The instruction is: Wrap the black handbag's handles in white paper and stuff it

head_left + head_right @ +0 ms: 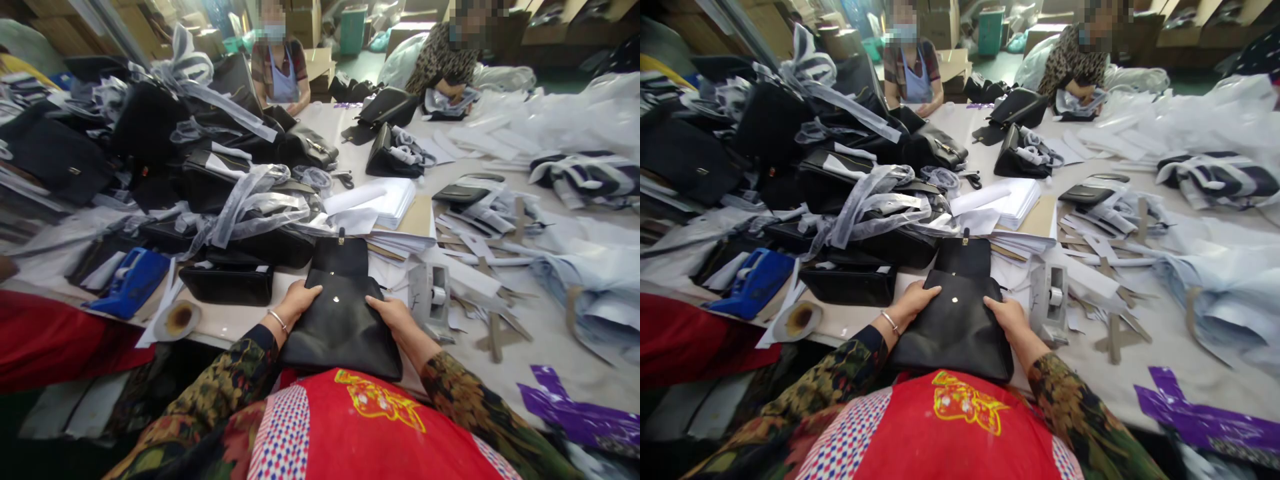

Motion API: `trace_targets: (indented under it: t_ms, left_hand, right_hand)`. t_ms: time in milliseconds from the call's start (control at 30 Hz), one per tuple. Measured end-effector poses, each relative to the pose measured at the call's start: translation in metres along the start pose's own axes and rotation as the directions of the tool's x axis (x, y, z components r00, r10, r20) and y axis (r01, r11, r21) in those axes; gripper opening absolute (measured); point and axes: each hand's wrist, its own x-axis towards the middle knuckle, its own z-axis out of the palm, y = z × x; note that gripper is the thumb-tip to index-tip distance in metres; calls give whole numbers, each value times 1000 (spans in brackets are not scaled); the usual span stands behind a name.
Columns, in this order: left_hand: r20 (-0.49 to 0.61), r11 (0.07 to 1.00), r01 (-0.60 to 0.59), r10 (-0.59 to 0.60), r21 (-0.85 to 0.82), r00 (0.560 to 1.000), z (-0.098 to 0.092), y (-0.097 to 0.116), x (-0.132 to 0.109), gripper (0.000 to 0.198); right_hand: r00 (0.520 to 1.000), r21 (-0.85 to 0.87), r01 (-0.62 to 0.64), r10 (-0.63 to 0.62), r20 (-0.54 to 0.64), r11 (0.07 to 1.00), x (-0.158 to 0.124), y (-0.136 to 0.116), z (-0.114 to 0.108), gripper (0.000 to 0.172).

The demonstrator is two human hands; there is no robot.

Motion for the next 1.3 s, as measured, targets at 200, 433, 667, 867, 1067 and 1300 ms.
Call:
trace_targets:
  t_ms: [200,433,667,867,1067,1300]
  left_hand:
    - [-114,969,-46,76,244,991,5,-18,-3,35]
    - [-41,737,-250,351,629,935,-6,-5,7,64]
    - [127,783,-436,427,443,895,-22,8,36,37]
    - [310,516,-776,718,363,623,-22,-2,-1,11]
    - [265,516,-762,730,390,630,-27,-15,-19,9]
    - [482,463,-828,674,316,561,-29,35,11,27]
  right_hand:
    - [974,-486,179,-223,-34,855,13,11,2,41]
    - [959,-644,207,-284,-17,737,13,15,8,44]
    - [940,-841,218,-339,44,496,7,-7,-11,47]
    - [616,-640,727,-648,448,249,27,-69,6,39]
    - [555,-518,829,-430,713,210,26,-81,25,29]
    - [502,-497,856,-456,735,141,25,-71,18,26]
